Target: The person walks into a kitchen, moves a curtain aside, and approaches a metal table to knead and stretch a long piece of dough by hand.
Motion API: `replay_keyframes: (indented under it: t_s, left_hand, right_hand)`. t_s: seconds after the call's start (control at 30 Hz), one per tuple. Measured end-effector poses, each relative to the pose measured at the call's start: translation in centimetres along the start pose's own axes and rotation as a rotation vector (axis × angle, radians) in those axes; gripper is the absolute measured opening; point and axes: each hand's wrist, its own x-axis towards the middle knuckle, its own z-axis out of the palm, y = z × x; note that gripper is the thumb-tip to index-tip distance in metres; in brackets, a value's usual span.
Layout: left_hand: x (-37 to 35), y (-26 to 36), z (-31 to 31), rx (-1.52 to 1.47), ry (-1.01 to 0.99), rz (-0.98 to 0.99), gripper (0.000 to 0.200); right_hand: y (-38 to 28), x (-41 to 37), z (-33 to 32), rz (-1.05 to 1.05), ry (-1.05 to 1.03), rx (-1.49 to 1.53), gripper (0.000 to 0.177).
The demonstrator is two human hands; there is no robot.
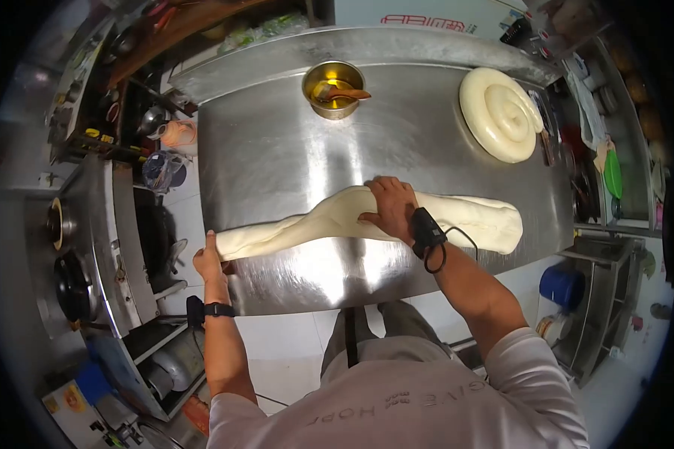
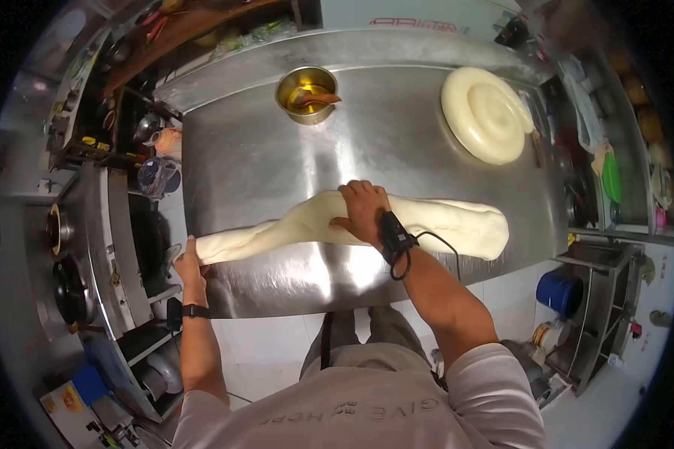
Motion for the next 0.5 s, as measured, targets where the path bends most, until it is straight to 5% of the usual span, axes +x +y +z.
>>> replay_keyframes:
  t_s: [0.2,0.33,0.37,0.5]
  left_hand:
    - [-2.8,2.2,-0.1,-0.184,-0.055,0.057,0.055]
    - [-8.8,6.5,-1.7,-0.106,0.058,0.212,0.041]
    - [-11.2,8.1,-1.6,-0.080,0.056,0.349,0.037]
    - [-22.4,13.5,3.1,-0.021,0.015,0.724,0.025]
  right_hand:
    - [0.5,2.0,-0.7,0.066,-0.129,0.073,0.067]
    - [1.5,1.5,0.6,0.005,0.071,0.143,0.085]
    - [1.5,1.2,0.4,0.014,0.038,0.144,0.094]
    - [1.8,-4.1,-0.5,-0.084,0.168,0.328,0.072]
